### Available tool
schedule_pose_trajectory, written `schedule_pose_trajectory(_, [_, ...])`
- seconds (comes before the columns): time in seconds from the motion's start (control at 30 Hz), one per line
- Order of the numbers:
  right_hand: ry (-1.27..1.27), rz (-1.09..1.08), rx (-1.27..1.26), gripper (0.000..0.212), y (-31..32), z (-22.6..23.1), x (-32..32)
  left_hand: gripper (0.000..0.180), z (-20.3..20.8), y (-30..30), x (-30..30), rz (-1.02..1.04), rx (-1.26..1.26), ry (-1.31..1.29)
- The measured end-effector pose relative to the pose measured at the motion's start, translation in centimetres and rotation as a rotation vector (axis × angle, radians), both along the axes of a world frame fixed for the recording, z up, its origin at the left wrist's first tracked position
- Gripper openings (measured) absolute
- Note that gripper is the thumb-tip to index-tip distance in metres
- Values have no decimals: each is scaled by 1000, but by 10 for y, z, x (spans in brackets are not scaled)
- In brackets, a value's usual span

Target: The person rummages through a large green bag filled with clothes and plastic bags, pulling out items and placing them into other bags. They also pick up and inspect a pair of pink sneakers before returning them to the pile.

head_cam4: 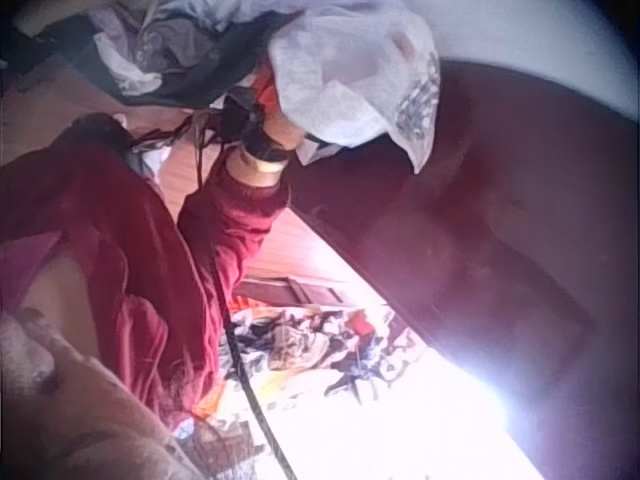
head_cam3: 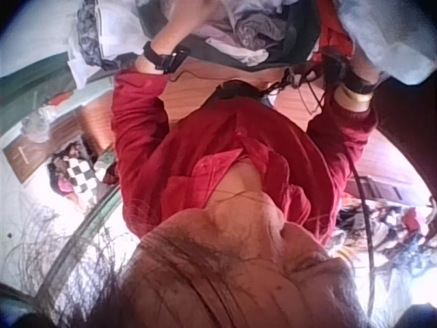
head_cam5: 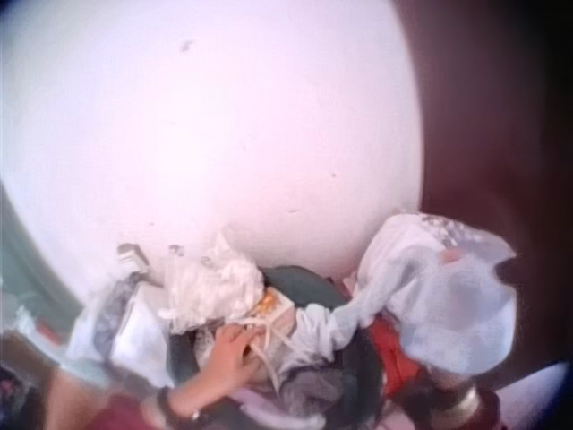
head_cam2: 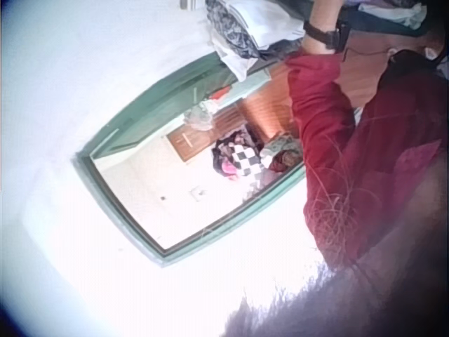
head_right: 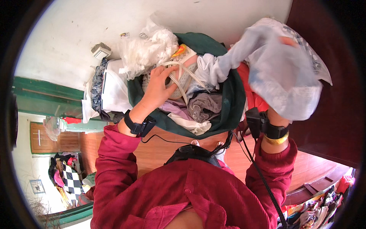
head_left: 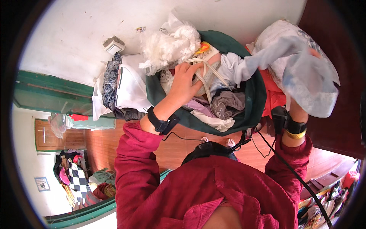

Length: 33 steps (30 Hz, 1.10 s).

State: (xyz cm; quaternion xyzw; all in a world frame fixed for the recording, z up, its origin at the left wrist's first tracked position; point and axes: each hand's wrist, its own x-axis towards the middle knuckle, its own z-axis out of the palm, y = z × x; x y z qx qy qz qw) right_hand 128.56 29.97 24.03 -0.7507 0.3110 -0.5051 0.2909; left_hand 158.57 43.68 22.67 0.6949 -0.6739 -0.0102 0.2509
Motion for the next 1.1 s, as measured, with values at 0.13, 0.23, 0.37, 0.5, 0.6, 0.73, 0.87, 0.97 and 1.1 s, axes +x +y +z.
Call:
schedule_pose_trajectory(0.13, [242,486,-28,45,-6,-25,44,32,28,1,8,115,-4,366])
schedule_pose_trajectory(0.23, [468,468,-137,49,1,-50,80,31,61,0,20,124,-240,305])
schedule_pose_trajectory(0.37, [875,307,43,59,-16,-71,103,49,57,4,5,-1,54,162])
schedule_pose_trajectory(0.5, [909,322,196,47,-34,-93,117,79,3,9,-34,-99,237,-416])
schedule_pose_trajectory(0.6, [646,443,269,39,-44,-100,116,74,-6,9,-24,-125,275,-367])
schedule_pose_trajectory(0.73, [-240,251,759,30,-52,-68,84,57,27,15,8,-72,147,123])
schedule_pose_trajectory(0.87, [-500,307,439,30,-56,-4,46,63,67,14,14,-40,136,204])
schedule_pose_trajectory(0.97, [31,-37,-348,29,-44,21,24,67,90,8,15,-100,36,168])
schedule_pose_trajectory(1.1, [-172,109,117,35,-61,37,4,71,101,5,29,-65,35,98])
